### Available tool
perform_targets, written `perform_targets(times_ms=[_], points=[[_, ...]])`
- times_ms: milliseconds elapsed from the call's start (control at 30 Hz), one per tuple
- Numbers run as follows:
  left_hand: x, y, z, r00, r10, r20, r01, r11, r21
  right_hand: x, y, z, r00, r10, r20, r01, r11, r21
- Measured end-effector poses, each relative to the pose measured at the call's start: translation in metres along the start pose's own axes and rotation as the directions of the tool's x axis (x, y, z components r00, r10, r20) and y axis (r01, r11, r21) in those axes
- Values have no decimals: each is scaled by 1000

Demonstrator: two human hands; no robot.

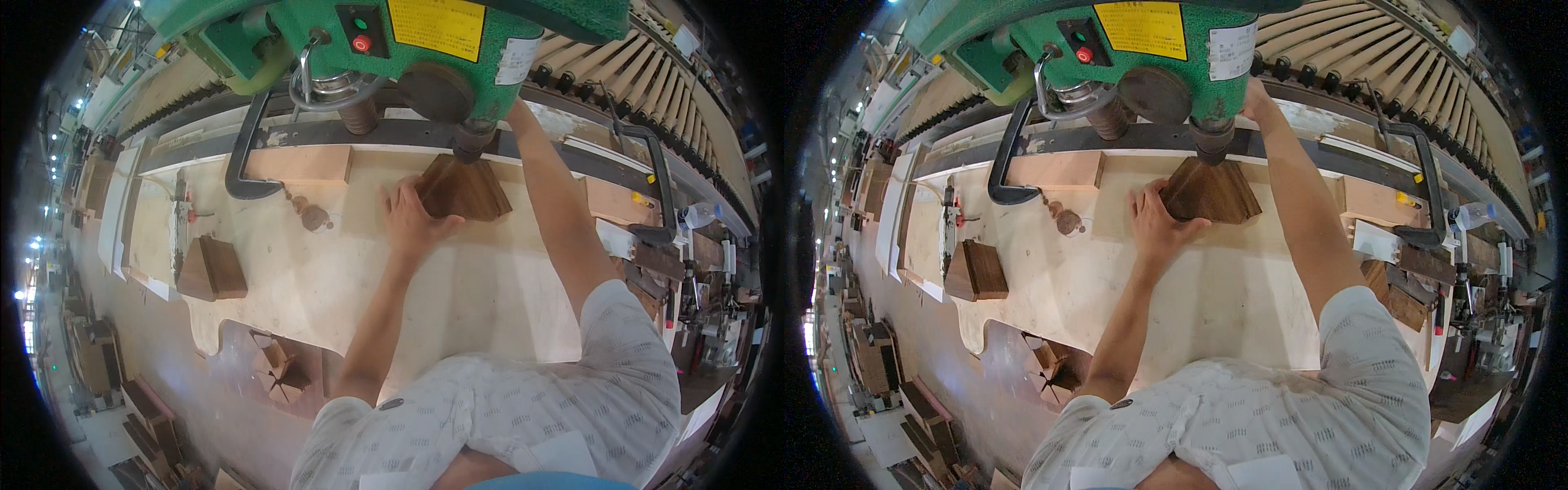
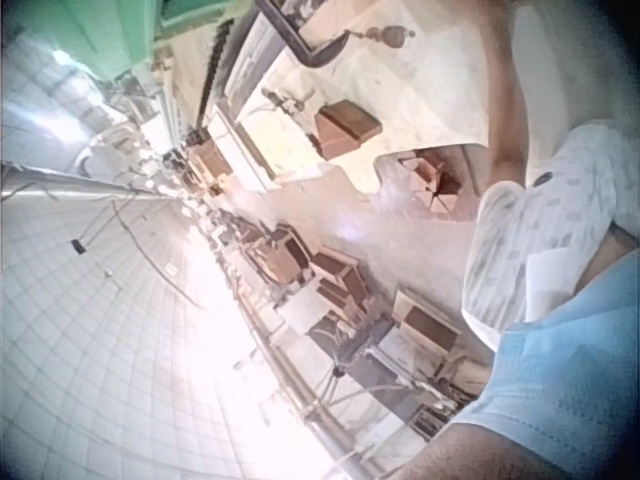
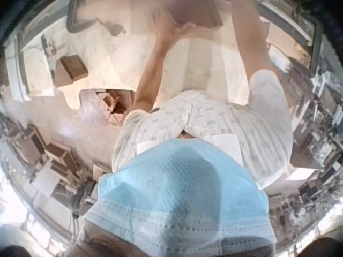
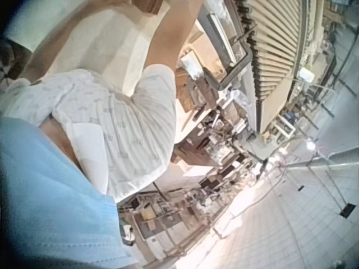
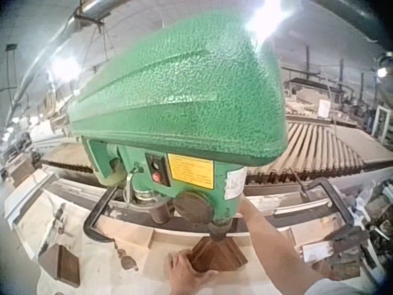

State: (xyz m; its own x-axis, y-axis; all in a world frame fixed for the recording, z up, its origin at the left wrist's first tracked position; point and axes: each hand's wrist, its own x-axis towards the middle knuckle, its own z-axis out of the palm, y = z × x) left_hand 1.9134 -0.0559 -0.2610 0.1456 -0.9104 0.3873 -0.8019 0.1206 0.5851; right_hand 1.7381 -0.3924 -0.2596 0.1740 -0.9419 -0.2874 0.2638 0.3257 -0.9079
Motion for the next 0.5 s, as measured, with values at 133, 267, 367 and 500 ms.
perform_targets(times_ms=[133,267,367,500], points=[[7,6,4,998,58,9,-59,998,16,21,2,-37,1000,-14,18,17,992,-125],[1,-7,-2,993,111,-32,-106,986,128,-16,0,-29,1000,-17,-22,14,987,-157],[-2,-1,2,987,139,-80,-127,982,138,-61,-15,-65,835,-450,-318,327,869,-372],[-12,8,7,975,216,-53,-207,969,138,-115,-104,-99,420,-785,-455,599,616,-511]])
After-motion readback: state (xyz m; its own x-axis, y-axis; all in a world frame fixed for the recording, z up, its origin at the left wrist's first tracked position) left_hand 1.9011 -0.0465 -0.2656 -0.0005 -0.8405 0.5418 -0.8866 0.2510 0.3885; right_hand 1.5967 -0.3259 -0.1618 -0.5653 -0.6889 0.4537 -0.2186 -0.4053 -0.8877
